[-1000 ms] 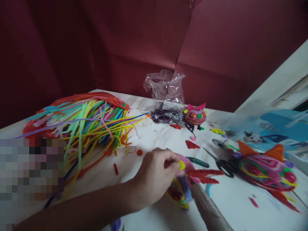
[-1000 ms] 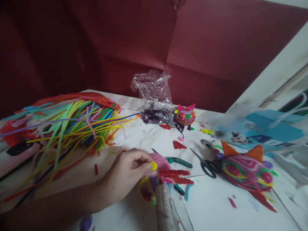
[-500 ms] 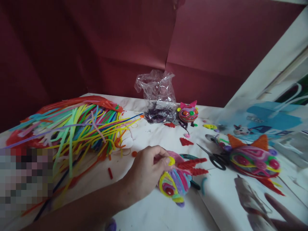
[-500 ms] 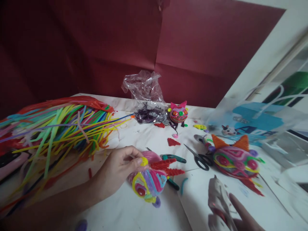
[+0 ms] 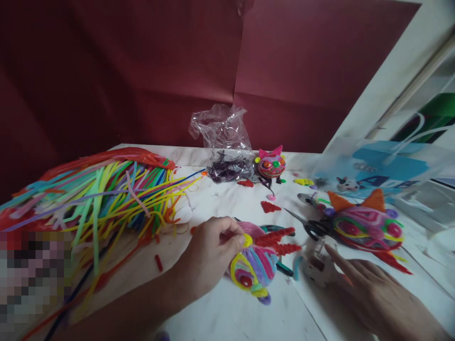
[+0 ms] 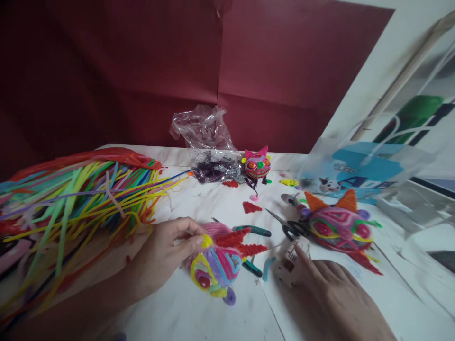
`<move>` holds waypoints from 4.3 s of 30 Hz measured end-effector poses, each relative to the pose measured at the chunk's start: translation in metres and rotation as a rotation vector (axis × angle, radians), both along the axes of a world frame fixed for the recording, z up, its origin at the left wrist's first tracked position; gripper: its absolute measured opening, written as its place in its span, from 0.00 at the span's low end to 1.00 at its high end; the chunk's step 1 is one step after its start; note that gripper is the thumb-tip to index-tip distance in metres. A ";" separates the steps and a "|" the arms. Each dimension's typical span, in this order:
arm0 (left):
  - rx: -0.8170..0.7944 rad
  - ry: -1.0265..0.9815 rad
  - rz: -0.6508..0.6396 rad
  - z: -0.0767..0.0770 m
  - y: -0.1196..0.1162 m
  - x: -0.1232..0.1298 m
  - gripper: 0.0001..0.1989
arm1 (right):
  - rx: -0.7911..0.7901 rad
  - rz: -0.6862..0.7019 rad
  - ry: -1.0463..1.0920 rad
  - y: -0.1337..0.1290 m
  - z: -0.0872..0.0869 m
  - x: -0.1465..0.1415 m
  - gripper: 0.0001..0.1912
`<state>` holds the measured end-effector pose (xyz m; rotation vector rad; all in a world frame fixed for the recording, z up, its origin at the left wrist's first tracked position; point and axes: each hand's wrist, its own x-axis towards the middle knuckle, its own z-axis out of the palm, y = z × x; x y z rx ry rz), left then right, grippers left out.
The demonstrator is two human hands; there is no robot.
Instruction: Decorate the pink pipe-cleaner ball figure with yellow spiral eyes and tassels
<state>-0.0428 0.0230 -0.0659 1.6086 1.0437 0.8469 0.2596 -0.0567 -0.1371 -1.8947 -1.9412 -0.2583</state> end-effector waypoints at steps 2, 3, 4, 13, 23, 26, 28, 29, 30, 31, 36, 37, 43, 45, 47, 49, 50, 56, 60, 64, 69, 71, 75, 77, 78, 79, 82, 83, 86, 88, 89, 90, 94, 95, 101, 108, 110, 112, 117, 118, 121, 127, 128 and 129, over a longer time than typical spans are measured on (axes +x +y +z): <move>0.022 0.018 0.005 -0.001 0.000 0.000 0.04 | -0.041 -0.006 0.017 -0.004 0.005 -0.014 0.21; 0.031 0.027 0.006 -0.001 0.001 0.000 0.04 | -0.052 -0.015 0.099 -0.006 0.008 -0.025 0.20; 0.036 0.035 0.008 0.000 0.001 0.000 0.04 | -0.100 0.014 0.257 -0.008 0.011 -0.038 0.20; 0.005 0.096 0.028 0.006 0.003 -0.006 0.05 | -0.345 -0.070 1.240 0.019 0.017 -0.115 0.43; 0.098 0.186 0.128 0.004 0.010 -0.025 0.05 | -0.183 -0.064 1.210 0.034 0.015 -0.136 0.50; 0.132 0.163 0.151 -0.005 0.009 -0.038 0.06 | -0.187 -0.004 1.068 0.035 0.009 -0.135 0.48; 0.133 0.130 0.171 -0.010 0.008 -0.045 0.06 | -0.206 0.029 1.049 0.037 0.007 -0.136 0.47; 0.129 0.114 0.181 -0.012 0.007 -0.048 0.06 | -0.208 0.051 1.053 0.037 0.008 -0.138 0.45; 0.125 0.099 0.190 -0.014 0.006 -0.050 0.06 | -0.197 0.075 1.064 0.038 0.008 -0.140 0.43; 0.122 0.088 0.197 -0.016 0.005 -0.053 0.06 | -0.187 0.108 1.076 0.039 0.010 -0.143 0.43; 0.153 0.056 0.208 -0.023 0.004 -0.060 0.06 | -0.090 0.165 1.080 0.046 0.020 -0.149 0.38; 0.159 0.059 0.207 -0.024 0.004 -0.061 0.06 | -0.096 0.180 1.064 0.047 0.023 -0.149 0.34; 0.127 0.017 0.198 -0.027 0.004 -0.061 0.06 | -0.263 0.297 1.151 0.055 0.035 -0.146 0.21; 0.111 0.013 0.204 -0.026 0.003 -0.060 0.06 | -0.316 0.343 1.079 0.059 0.035 -0.143 0.16; 0.114 0.020 0.233 -0.025 0.003 -0.059 0.05 | -0.342 0.367 1.004 0.062 0.033 -0.139 0.12; 0.130 0.023 0.264 -0.023 0.002 -0.059 0.05 | -0.342 0.372 0.983 0.063 0.031 -0.136 0.12; 0.142 0.021 0.275 -0.022 0.002 -0.059 0.05 | -0.347 0.374 0.982 0.064 0.031 -0.135 0.12; 0.150 0.040 0.298 -0.020 -0.002 -0.058 0.04 | -0.326 0.339 1.007 0.063 0.029 -0.136 0.14; 0.133 0.060 0.313 -0.018 -0.004 -0.055 0.04 | -0.279 0.278 1.046 0.060 0.032 -0.144 0.14; 0.131 0.076 0.338 -0.019 -0.004 -0.052 0.04 | -0.258 0.249 1.005 0.058 0.032 -0.146 0.14; 0.123 0.067 0.327 -0.020 -0.005 -0.052 0.04 | -0.288 0.248 0.971 0.058 0.032 -0.144 0.17; 0.112 0.069 0.333 -0.020 -0.005 -0.051 0.04 | -0.282 0.244 0.988 0.057 0.032 -0.145 0.17; 0.113 0.063 0.334 -0.020 -0.004 -0.050 0.04 | -0.261 0.232 1.034 0.055 0.034 -0.148 0.17; 0.130 0.062 0.331 -0.020 -0.003 -0.050 0.04 | -0.259 0.236 1.037 0.054 0.035 -0.149 0.17; 0.135 0.065 0.330 -0.020 -0.003 -0.050 0.04 | -0.260 0.238 1.044 0.054 0.035 -0.149 0.16; 0.139 0.070 0.330 -0.021 -0.003 -0.050 0.04 | -0.263 0.238 1.055 0.054 0.036 -0.150 0.16; 0.164 0.090 0.333 -0.022 -0.003 -0.050 0.04 | -0.262 0.236 1.064 0.053 0.037 -0.151 0.15; 0.170 0.093 0.332 -0.022 -0.004 -0.050 0.04 | -0.258 0.237 1.060 0.053 0.037 -0.152 0.15; 0.186 0.092 0.331 -0.024 -0.004 -0.050 0.04 | -0.252 0.235 1.047 0.053 0.037 -0.151 0.15; 0.189 0.089 0.330 -0.024 -0.004 -0.050 0.04 | -0.263 0.247 1.029 0.054 0.036 -0.149 0.15; 0.187 0.085 0.328 -0.024 -0.004 -0.049 0.04 | -0.263 0.250 1.014 0.054 0.036 -0.148 0.16; 0.180 0.079 0.326 -0.024 -0.004 -0.049 0.04 | -0.277 0.261 0.995 0.055 0.036 -0.147 0.16; 0.164 0.062 0.305 -0.024 -0.002 -0.050 0.05 | -0.309 0.274 1.005 0.054 0.037 -0.147 0.18; 0.174 0.068 0.298 -0.024 -0.001 -0.050 0.06 | -0.304 0.270 1.023 0.054 0.037 -0.147 0.18; 0.261 0.095 0.241 -0.026 -0.001 -0.055 0.09 | -0.315 0.297 0.940 0.056 0.038 -0.145 0.14; 0.172 0.094 0.283 -0.023 -0.001 -0.057 0.06 | -0.292 0.282 0.868 0.059 0.048 -0.149 0.17; 0.166 0.084 0.285 -0.023 0.000 -0.057 0.05 | -0.312 0.289 0.843 0.061 0.047 -0.147 0.16; 0.158 0.065 0.281 -0.023 0.001 -0.058 0.05 | -0.317 0.305 0.814 0.062 0.045 -0.144 0.15; 0.129 0.038 0.267 -0.025 0.002 -0.058 0.05 | -0.327 0.322 0.786 0.062 0.043 -0.141 0.14; 0.123 0.034 0.264 -0.025 0.002 -0.057 0.05 | -0.324 0.321 0.791 0.062 0.043 -0.141 0.15; 0.120 0.017 0.252 -0.027 0.003 -0.057 0.05 | -0.302 0.329 0.773 0.063 0.043 -0.142 0.16; 0.140 0.045 0.251 -0.026 0.002 -0.056 0.06 | -0.277 0.353 0.819 0.061 0.041 -0.142 0.12; 0.139 0.051 0.250 -0.025 0.002 -0.056 0.06 | -0.272 0.361 0.831 0.061 0.041 -0.142 0.13; 0.139 0.056 0.250 -0.025 0.001 -0.056 0.06 | -0.275 0.369 0.835 0.061 0.041 -0.143 0.13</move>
